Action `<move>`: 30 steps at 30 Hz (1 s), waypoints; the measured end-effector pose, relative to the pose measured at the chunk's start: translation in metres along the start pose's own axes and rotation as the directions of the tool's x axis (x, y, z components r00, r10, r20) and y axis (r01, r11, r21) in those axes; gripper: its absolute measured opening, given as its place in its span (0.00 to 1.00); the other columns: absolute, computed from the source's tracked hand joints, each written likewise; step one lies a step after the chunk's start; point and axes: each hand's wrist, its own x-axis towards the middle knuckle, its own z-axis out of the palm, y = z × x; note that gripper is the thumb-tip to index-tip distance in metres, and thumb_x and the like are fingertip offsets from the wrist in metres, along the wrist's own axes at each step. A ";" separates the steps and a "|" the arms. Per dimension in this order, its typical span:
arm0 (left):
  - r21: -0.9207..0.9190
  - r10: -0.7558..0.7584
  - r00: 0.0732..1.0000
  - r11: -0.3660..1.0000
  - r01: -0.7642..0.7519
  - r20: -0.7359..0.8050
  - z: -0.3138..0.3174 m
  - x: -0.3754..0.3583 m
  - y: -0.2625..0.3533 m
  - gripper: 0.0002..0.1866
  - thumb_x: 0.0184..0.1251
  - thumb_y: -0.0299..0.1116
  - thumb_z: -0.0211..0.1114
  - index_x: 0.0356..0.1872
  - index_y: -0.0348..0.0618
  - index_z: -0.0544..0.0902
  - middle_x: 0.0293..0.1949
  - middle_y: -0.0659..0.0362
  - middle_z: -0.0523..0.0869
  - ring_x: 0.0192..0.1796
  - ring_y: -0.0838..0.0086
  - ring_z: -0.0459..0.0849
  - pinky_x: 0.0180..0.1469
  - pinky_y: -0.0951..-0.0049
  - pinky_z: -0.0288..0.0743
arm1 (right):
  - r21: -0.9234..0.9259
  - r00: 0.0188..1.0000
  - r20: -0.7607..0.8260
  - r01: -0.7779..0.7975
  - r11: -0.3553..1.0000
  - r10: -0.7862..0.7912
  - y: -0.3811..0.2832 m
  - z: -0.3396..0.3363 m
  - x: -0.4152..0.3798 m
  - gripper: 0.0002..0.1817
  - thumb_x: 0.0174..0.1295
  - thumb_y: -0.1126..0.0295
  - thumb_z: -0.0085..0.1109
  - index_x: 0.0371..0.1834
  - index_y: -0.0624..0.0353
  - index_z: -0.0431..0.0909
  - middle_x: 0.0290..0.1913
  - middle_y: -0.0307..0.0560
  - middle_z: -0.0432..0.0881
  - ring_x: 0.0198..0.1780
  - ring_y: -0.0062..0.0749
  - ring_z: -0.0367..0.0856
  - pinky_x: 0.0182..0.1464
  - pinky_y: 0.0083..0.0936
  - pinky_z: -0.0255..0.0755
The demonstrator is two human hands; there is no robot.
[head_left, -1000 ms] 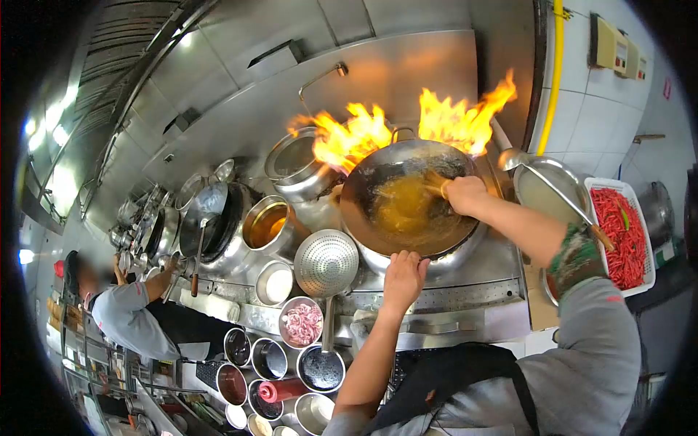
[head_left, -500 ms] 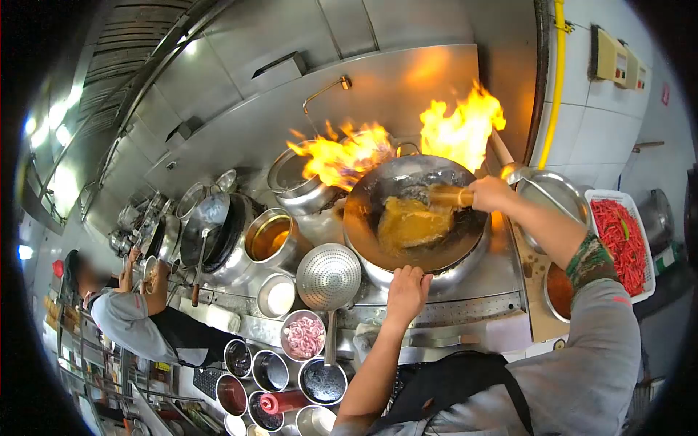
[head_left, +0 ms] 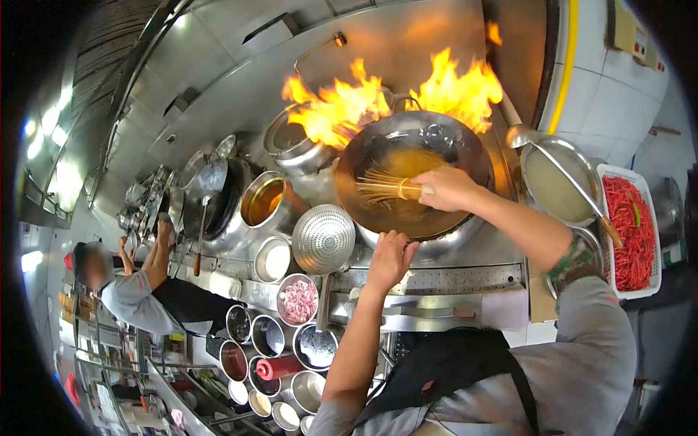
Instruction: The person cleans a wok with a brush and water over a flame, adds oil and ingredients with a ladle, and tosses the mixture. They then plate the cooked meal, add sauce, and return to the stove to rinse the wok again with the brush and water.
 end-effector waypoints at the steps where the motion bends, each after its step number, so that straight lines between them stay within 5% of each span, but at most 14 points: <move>1: -0.001 -0.001 1.000 1.000 0.001 -0.007 0.000 0.004 0.001 0.09 0.65 0.32 0.67 0.32 0.38 0.77 0.33 0.48 0.77 0.39 0.49 0.74 0.44 0.55 0.69 | 0.024 0.999 -0.023 0.028 0.999 -0.027 -0.001 -0.003 -0.016 0.28 0.57 0.54 0.67 0.62 0.47 0.80 0.52 0.54 0.86 0.51 0.53 0.84 0.56 0.43 0.77; 5: 0.023 0.002 0.998 1.000 0.000 -0.055 0.002 0.003 0.006 0.09 0.64 0.31 0.68 0.32 0.38 0.77 0.32 0.48 0.77 0.39 0.49 0.74 0.44 0.55 0.69 | -0.047 0.995 0.100 -0.021 0.999 0.026 -0.005 0.014 -0.046 0.26 0.57 0.55 0.66 0.61 0.47 0.81 0.50 0.54 0.86 0.52 0.53 0.84 0.55 0.44 0.77; 6: 0.043 0.004 0.998 0.999 -0.002 -0.058 -0.001 0.004 0.010 0.09 0.64 0.31 0.69 0.33 0.38 0.77 0.33 0.48 0.77 0.39 0.49 0.74 0.44 0.55 0.69 | -0.119 0.961 0.193 -0.177 0.977 0.198 -0.007 0.003 -0.036 0.24 0.58 0.55 0.65 0.59 0.47 0.82 0.49 0.54 0.87 0.51 0.53 0.84 0.54 0.45 0.78; 11: 0.078 -0.007 0.997 0.997 0.013 -0.079 0.006 0.001 0.004 0.10 0.63 0.33 0.69 0.32 0.39 0.78 0.32 0.49 0.77 0.38 0.50 0.74 0.43 0.55 0.69 | 0.055 0.996 0.029 0.088 0.995 -0.089 -0.002 -0.006 -0.037 0.25 0.57 0.55 0.67 0.59 0.47 0.82 0.50 0.54 0.86 0.52 0.52 0.84 0.56 0.43 0.77; 13: 0.110 -0.021 0.999 0.994 0.026 -0.046 0.009 0.003 0.005 0.10 0.63 0.33 0.69 0.32 0.39 0.78 0.32 0.49 0.78 0.39 0.50 0.75 0.43 0.55 0.69 | 0.175 0.999 0.000 0.054 0.983 -0.055 -0.030 0.022 -0.019 0.25 0.59 0.56 0.65 0.61 0.48 0.81 0.49 0.58 0.86 0.50 0.57 0.84 0.54 0.47 0.77; 14: 0.109 -0.014 0.999 0.994 0.018 -0.041 0.010 0.004 0.005 0.10 0.63 0.33 0.69 0.33 0.39 0.78 0.33 0.49 0.77 0.39 0.50 0.75 0.43 0.55 0.69 | 0.076 0.990 -0.136 0.039 0.996 -0.029 -0.032 0.044 0.002 0.18 0.65 0.56 0.53 0.56 0.43 0.81 0.44 0.56 0.87 0.43 0.57 0.86 0.47 0.50 0.79; 16: 0.105 -0.002 1.000 0.994 0.004 -0.025 0.009 0.002 0.006 0.10 0.64 0.33 0.69 0.33 0.39 0.78 0.33 0.48 0.77 0.38 0.50 0.75 0.43 0.54 0.69 | 0.269 0.927 -0.360 -0.004 0.963 0.104 -0.015 0.085 0.064 0.17 0.62 0.60 0.57 0.53 0.48 0.82 0.38 0.58 0.87 0.41 0.57 0.86 0.44 0.50 0.79; 19: 0.105 0.008 0.999 0.995 -0.002 -0.051 0.007 0.004 0.011 0.09 0.65 0.32 0.68 0.34 0.39 0.77 0.33 0.47 0.77 0.38 0.49 0.74 0.43 0.53 0.69 | 0.187 0.970 -0.244 0.048 0.981 -0.001 -0.003 0.058 0.068 0.18 0.59 0.60 0.58 0.51 0.52 0.83 0.38 0.59 0.87 0.41 0.55 0.87 0.44 0.49 0.80; 21: 0.095 -0.009 0.999 0.995 0.014 -0.050 0.007 0.006 0.011 0.09 0.65 0.32 0.67 0.34 0.38 0.77 0.34 0.47 0.77 0.38 0.49 0.74 0.43 0.53 0.69 | -0.034 0.957 0.287 0.056 0.998 -0.044 0.002 0.001 0.029 0.26 0.55 0.54 0.65 0.57 0.51 0.81 0.53 0.57 0.85 0.52 0.52 0.85 0.54 0.46 0.77; 23: 0.082 0.003 0.997 0.997 0.003 -0.079 0.011 0.001 0.010 0.09 0.65 0.32 0.67 0.34 0.38 0.77 0.34 0.47 0.77 0.38 0.49 0.74 0.44 0.53 0.69 | -0.239 0.925 0.379 0.088 0.967 0.010 0.018 -0.049 -0.026 0.28 0.53 0.53 0.67 0.60 0.45 0.83 0.48 0.50 0.88 0.53 0.48 0.85 0.59 0.41 0.75; 25: 0.095 0.005 0.994 0.995 0.006 -0.108 0.012 0.004 0.016 0.09 0.65 0.31 0.67 0.33 0.38 0.77 0.33 0.47 0.77 0.37 0.49 0.74 0.43 0.53 0.69 | -0.349 0.931 0.364 0.100 0.932 0.036 0.036 -0.090 -0.047 0.17 0.55 0.56 0.62 0.40 0.55 0.89 0.41 0.54 0.88 0.44 0.49 0.88 0.48 0.44 0.80; 27: 0.105 -0.008 0.992 0.994 0.021 -0.123 0.014 0.007 0.027 0.08 0.64 0.31 0.67 0.33 0.38 0.77 0.32 0.47 0.77 0.37 0.48 0.74 0.43 0.53 0.69 | -0.527 0.900 0.223 -0.213 0.823 0.375 0.033 -0.081 -0.020 0.16 0.56 0.59 0.63 0.40 0.58 0.88 0.42 0.54 0.88 0.45 0.48 0.88 0.46 0.43 0.81; 28: 0.022 -0.039 0.990 0.999 0.042 -0.134 0.015 0.007 0.027 0.09 0.64 0.31 0.67 0.32 0.39 0.77 0.31 0.47 0.77 0.37 0.48 0.75 0.43 0.53 0.70 | -0.500 0.972 -0.026 -0.216 0.839 0.234 0.051 -0.050 -0.006 0.13 0.58 0.63 0.61 0.38 0.59 0.88 0.41 0.55 0.89 0.45 0.46 0.89 0.45 0.41 0.83; 30: 0.012 -0.112 0.990 0.993 0.114 -0.084 0.001 -0.003 0.030 0.15 0.62 0.33 0.70 0.47 0.38 0.80 0.44 0.45 0.80 0.50 0.46 0.78 0.54 0.53 0.72 | -0.486 0.964 -0.075 -0.257 0.835 0.253 0.053 -0.008 0.023 0.10 0.56 0.70 0.61 0.38 0.58 0.88 0.42 0.55 0.89 0.45 0.50 0.89 0.46 0.43 0.82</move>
